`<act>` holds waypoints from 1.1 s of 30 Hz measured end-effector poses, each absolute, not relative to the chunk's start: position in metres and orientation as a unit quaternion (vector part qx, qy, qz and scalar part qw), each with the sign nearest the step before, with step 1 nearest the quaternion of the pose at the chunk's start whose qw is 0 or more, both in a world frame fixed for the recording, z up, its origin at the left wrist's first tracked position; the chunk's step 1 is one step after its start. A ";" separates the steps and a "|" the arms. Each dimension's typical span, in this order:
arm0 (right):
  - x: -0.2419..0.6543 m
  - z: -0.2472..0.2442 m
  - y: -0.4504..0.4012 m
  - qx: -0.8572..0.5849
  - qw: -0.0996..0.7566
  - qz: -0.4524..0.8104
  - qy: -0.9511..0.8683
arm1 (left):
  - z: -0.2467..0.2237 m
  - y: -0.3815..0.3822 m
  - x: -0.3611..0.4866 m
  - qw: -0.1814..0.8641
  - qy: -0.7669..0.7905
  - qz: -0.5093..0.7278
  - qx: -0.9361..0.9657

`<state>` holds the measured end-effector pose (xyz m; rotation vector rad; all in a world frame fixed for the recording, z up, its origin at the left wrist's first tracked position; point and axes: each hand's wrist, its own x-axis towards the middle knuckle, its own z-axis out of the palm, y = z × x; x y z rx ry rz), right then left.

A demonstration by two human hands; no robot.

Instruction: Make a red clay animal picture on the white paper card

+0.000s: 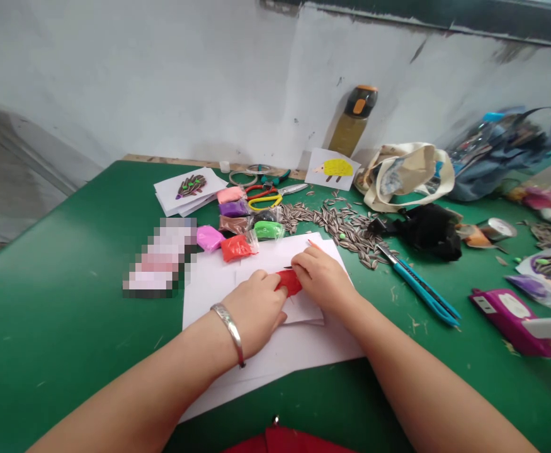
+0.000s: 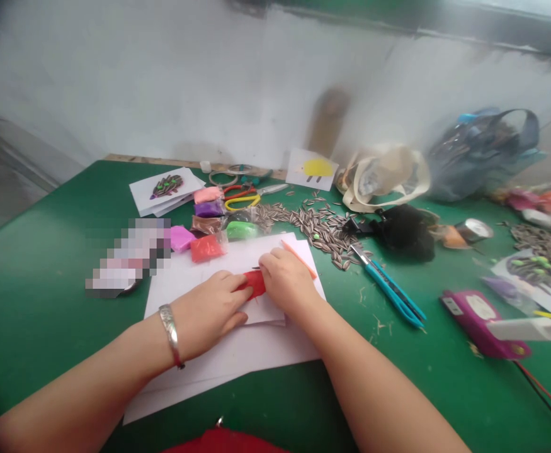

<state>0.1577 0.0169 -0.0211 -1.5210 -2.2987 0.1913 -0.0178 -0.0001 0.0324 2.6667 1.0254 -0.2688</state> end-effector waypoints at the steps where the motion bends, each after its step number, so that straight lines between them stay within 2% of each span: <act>1: 0.157 -0.021 0.017 -0.540 0.182 0.067 -0.819 | 0.032 0.000 -0.018 0.138 0.354 -0.094 0.920; 5: 0.156 -0.020 0.017 -0.537 0.150 0.066 -0.828 | 0.032 0.001 -0.018 0.148 0.355 -0.090 0.919; 33: 0.154 -0.019 0.017 -0.543 0.156 0.078 -0.822 | 0.033 0.000 -0.018 0.132 0.347 -0.086 0.925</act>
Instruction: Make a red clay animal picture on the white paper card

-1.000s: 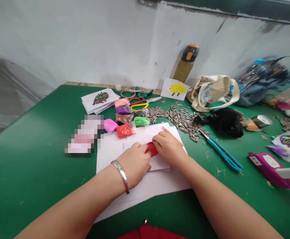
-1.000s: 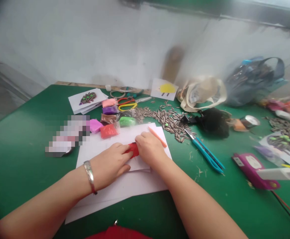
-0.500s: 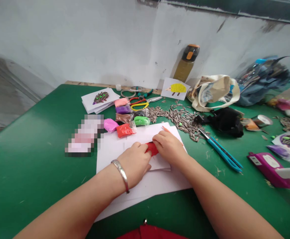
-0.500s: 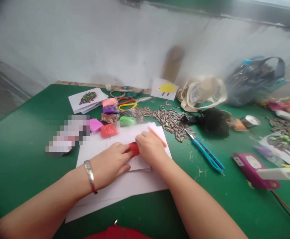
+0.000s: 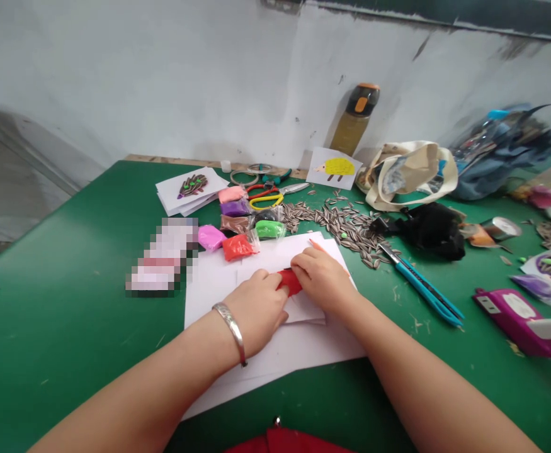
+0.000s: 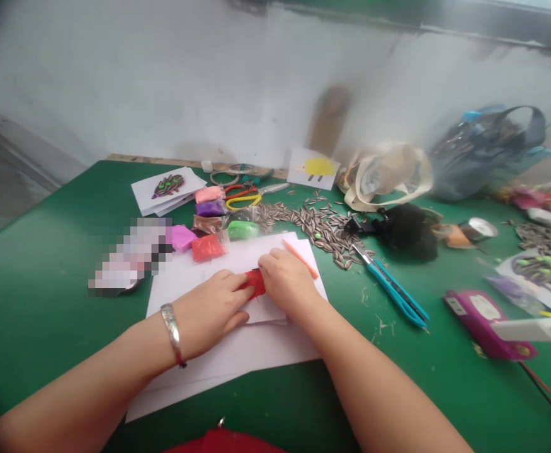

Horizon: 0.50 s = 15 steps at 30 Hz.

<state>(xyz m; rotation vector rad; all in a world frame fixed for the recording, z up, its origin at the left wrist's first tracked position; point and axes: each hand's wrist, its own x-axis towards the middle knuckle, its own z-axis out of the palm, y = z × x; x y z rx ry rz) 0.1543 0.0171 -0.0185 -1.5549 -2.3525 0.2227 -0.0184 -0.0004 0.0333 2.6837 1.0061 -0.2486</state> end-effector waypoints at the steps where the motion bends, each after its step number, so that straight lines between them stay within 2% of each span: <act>1: 0.154 -0.019 0.017 -0.542 0.154 0.078 -0.823 | 0.033 0.000 -0.018 0.130 0.344 -0.086 0.926; 4: 0.156 -0.020 0.018 -0.541 0.177 0.093 -0.817 | 0.033 0.000 -0.018 0.122 0.332 -0.088 0.931; 10: 0.169 -0.020 0.021 -0.556 0.294 0.152 -0.763 | 0.032 0.001 -0.020 0.125 0.341 -0.083 0.928; 12: 0.171 -0.018 0.020 -0.554 0.301 0.160 -0.759 | 0.031 0.001 -0.021 0.127 0.339 -0.082 0.928; 15: 0.168 -0.014 0.017 -0.541 0.267 0.161 -0.781 | 0.030 0.001 -0.022 0.134 0.337 -0.071 0.929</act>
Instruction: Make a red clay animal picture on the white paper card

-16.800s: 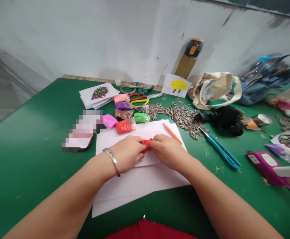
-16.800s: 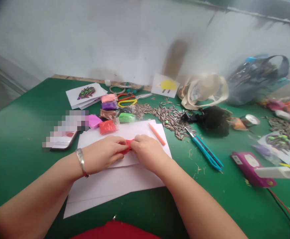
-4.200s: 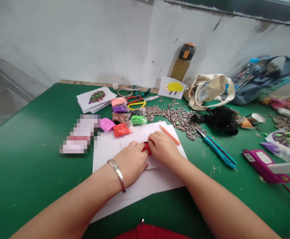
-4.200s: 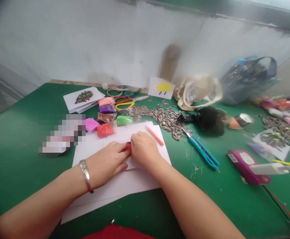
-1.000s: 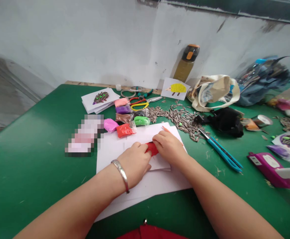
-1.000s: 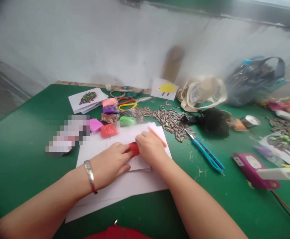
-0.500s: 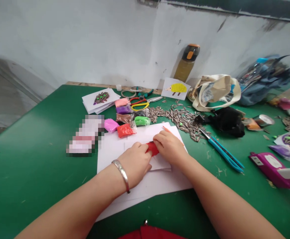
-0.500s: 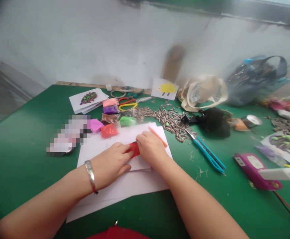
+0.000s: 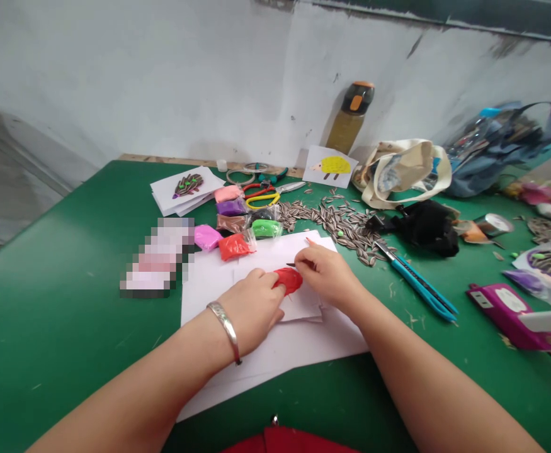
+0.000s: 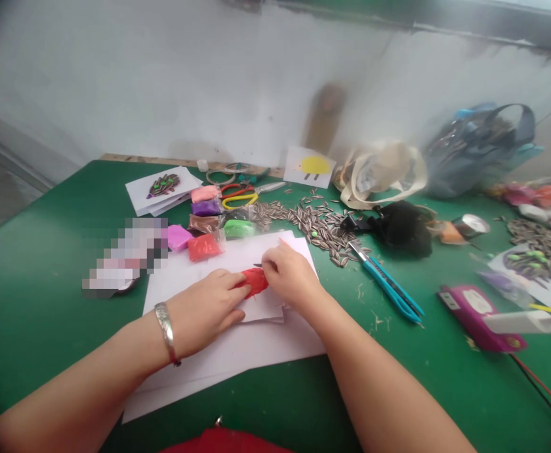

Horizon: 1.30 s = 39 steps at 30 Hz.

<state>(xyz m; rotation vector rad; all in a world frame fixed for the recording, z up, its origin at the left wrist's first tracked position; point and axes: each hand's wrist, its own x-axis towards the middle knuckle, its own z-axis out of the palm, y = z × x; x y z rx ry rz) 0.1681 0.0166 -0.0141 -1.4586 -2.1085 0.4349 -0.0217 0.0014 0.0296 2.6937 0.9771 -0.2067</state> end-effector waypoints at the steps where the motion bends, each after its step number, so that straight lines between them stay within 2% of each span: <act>1: 0.166 -0.013 0.015 -0.535 0.252 0.158 -0.791 | 0.029 0.001 -0.022 0.136 0.337 -0.065 0.929; 10: 0.160 -0.013 0.012 -0.544 0.144 0.125 -0.817 | 0.033 0.000 -0.019 0.147 0.349 -0.078 0.922; 19: 0.166 -0.011 0.014 -0.532 0.224 0.120 -0.808 | 0.029 0.001 -0.022 0.134 0.336 -0.070 0.930; 25: 0.174 -0.006 0.012 -0.627 0.271 0.192 -0.705 | 0.033 0.000 -0.020 0.134 0.338 -0.086 0.927; 28: 0.176 -0.006 0.012 -0.618 0.284 0.234 -0.695 | 0.034 0.000 -0.020 0.137 0.336 -0.090 0.928; 33: 0.176 -0.008 0.011 -0.583 0.280 0.243 -0.723 | 0.033 0.001 -0.022 0.151 0.342 -0.080 0.924; 39: 0.180 0.003 0.008 -0.529 0.215 0.255 -0.780 | 0.032 0.001 -0.021 0.144 0.338 -0.089 0.926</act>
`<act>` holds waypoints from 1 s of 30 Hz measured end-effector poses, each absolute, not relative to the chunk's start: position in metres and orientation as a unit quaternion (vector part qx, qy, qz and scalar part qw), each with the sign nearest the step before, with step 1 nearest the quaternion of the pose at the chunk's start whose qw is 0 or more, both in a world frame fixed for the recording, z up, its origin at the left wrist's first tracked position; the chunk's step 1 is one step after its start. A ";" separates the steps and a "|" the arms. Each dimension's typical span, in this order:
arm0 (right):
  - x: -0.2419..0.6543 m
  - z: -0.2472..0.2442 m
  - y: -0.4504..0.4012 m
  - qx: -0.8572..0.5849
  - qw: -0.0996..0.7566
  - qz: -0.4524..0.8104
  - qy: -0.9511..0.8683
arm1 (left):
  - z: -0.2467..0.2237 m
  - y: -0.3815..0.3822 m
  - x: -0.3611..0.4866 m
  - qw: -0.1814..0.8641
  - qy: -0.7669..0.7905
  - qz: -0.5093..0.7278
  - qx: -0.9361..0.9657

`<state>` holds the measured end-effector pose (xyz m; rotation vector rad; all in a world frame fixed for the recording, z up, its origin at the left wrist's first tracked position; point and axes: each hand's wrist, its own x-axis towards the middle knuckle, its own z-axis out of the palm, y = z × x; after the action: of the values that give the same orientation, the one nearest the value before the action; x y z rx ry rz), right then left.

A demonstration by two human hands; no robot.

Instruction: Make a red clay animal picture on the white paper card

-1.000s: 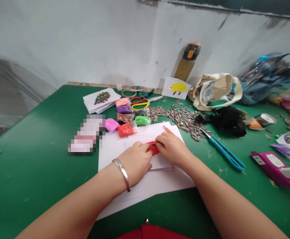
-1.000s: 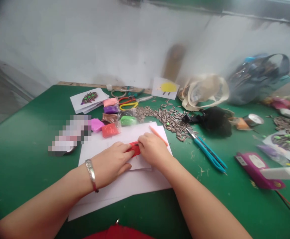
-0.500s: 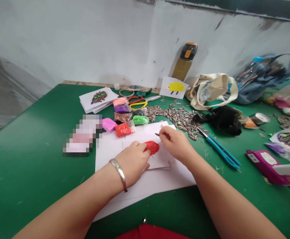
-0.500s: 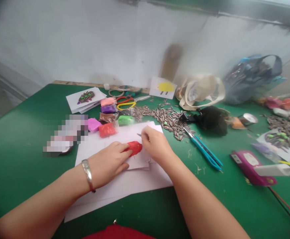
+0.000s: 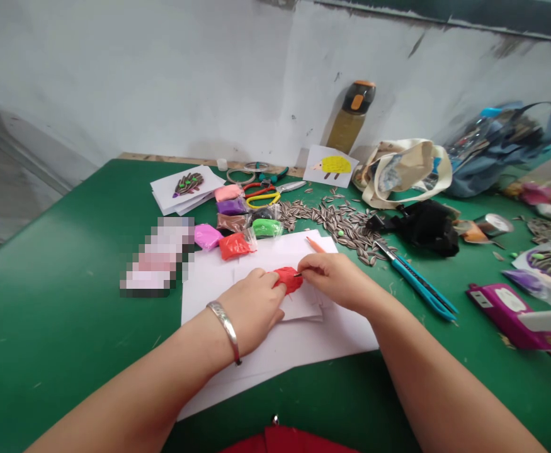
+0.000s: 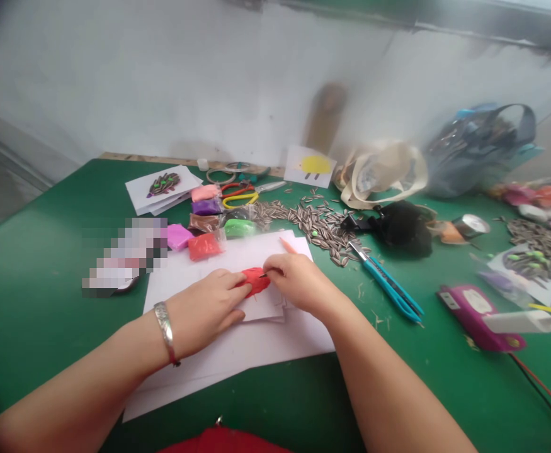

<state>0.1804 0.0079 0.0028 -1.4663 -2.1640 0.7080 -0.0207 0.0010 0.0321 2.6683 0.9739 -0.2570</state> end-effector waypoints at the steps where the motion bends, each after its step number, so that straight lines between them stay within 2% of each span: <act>1: 0.181 0.003 0.008 -0.521 0.205 0.250 -0.790 | 0.032 0.001 -0.020 0.143 0.339 -0.088 0.926; 6: 0.183 -0.005 0.015 -0.486 0.160 0.206 -0.834 | 0.032 0.000 -0.020 0.138 0.335 -0.090 0.928; 16: 0.177 -0.017 0.018 -0.508 0.191 0.173 -0.822 | 0.029 0.000 -0.021 0.141 0.352 -0.095 0.920; 30: 0.177 -0.015 0.019 -0.556 0.247 0.257 -0.751 | 0.031 0.001 -0.018 0.116 0.336 -0.098 0.929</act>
<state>0.1767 0.0187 -0.0147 -1.5167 -2.0478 0.7005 -0.0182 0.0013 0.0309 2.7213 0.9851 -0.2865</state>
